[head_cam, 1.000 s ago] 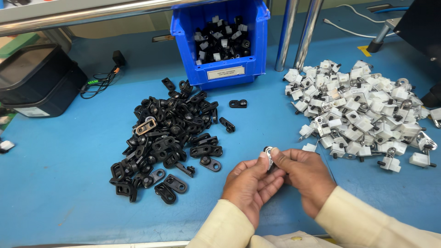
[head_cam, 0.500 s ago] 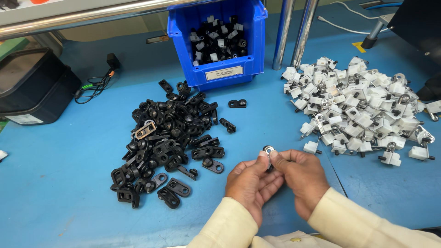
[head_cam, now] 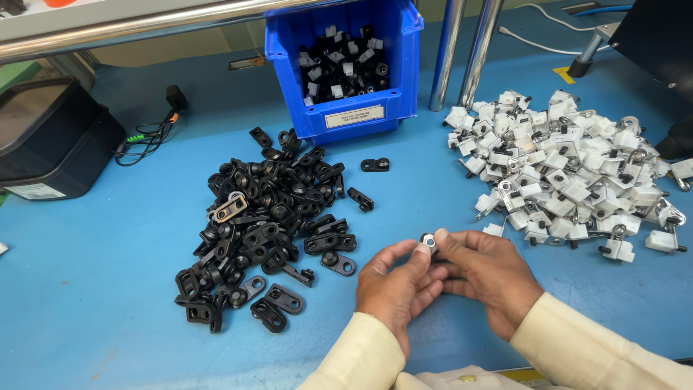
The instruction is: The person picks black plastic bracket links one at a time from a pile on the workbench, presses a white plastic insert into each link by hand, and places the assembled part aside. They repeat this hand-assembly cycle continuously across the workbench.
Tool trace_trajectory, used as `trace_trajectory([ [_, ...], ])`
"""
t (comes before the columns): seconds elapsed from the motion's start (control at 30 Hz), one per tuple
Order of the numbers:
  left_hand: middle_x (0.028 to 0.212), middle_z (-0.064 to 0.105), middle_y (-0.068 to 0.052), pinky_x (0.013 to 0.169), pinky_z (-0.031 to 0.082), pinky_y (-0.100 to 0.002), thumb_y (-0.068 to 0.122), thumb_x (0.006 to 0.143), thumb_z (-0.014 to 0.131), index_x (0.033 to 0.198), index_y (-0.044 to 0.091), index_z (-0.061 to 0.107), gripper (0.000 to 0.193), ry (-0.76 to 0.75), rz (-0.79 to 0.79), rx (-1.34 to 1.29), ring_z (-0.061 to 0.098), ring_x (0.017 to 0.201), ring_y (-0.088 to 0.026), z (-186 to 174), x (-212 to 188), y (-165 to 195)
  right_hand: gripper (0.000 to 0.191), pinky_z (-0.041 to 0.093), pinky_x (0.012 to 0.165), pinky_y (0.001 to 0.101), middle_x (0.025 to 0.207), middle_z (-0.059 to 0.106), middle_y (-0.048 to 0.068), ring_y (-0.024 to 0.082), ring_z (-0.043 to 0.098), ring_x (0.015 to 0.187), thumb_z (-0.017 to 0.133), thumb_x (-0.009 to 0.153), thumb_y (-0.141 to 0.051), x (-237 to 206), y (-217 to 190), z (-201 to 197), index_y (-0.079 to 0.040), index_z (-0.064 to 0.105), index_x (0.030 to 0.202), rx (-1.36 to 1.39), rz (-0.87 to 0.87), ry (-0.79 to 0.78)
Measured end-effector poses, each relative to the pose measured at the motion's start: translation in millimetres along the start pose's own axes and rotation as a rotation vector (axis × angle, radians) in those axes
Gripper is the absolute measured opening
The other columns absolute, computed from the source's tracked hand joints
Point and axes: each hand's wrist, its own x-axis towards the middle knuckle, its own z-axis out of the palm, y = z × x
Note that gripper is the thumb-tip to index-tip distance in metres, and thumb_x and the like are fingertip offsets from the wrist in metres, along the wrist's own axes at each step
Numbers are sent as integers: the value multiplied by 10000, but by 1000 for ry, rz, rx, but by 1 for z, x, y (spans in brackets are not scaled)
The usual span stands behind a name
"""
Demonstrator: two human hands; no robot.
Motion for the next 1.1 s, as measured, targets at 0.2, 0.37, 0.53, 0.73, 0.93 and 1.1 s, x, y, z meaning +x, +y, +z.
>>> trace_trajectory([
  [0.2, 914, 767, -129, 721, 643, -275, 171, 884, 737, 1163, -13, 702, 336, 81, 124, 257, 775, 803, -179, 5, 0, 3, 259, 603, 755, 377, 856, 750, 140, 232, 717, 749, 663, 933, -226, 9, 3, -2, 27, 712, 909, -14, -77, -16],
  [0.37, 860, 790, -112, 660, 632, -256, 181, 863, 761, 1139, 4, 724, 330, 139, 195, 436, 777, 745, -155, 1, 4, 4, 332, 602, 773, 368, 884, 750, 143, 238, 717, 809, 619, 967, -295, 12, 3, 2, 21, 707, 917, 17, 14, -24],
  [0.53, 842, 794, -119, 646, 641, -258, 156, 862, 766, 1138, -14, 731, 326, 53, 193, 451, 777, 711, -139, -4, 8, 5, 326, 584, 720, 368, 864, 759, 130, 208, 716, 788, 691, 963, -306, 17, -8, -15, 12, 706, 892, -195, 35, -164],
  [0.73, 810, 792, -107, 628, 604, -255, 217, 837, 810, 1101, 24, 781, 328, 192, 271, 744, 759, 684, -137, 2, 9, 1, 317, 603, 714, 383, 818, 755, 166, 243, 720, 687, 637, 955, -258, 22, 6, -3, 48, 693, 891, -110, -39, 10],
  [0.93, 802, 797, -113, 597, 639, -243, 184, 824, 797, 1101, -27, 751, 352, 59, 226, 476, 783, 671, -138, -5, 14, 1, 444, 593, 678, 366, 801, 748, 145, 225, 729, 715, 593, 994, -405, 18, -7, -13, 20, 684, 902, -76, 84, -145],
  [1.1, 771, 786, -99, 591, 616, -246, 225, 814, 820, 1121, 8, 720, 390, 73, 271, 713, 761, 653, -127, -5, 13, 1, 241, 586, 637, 320, 809, 753, 79, 162, 699, 723, 713, 919, -262, 26, -12, -15, -26, 753, 945, -386, -83, -175],
])
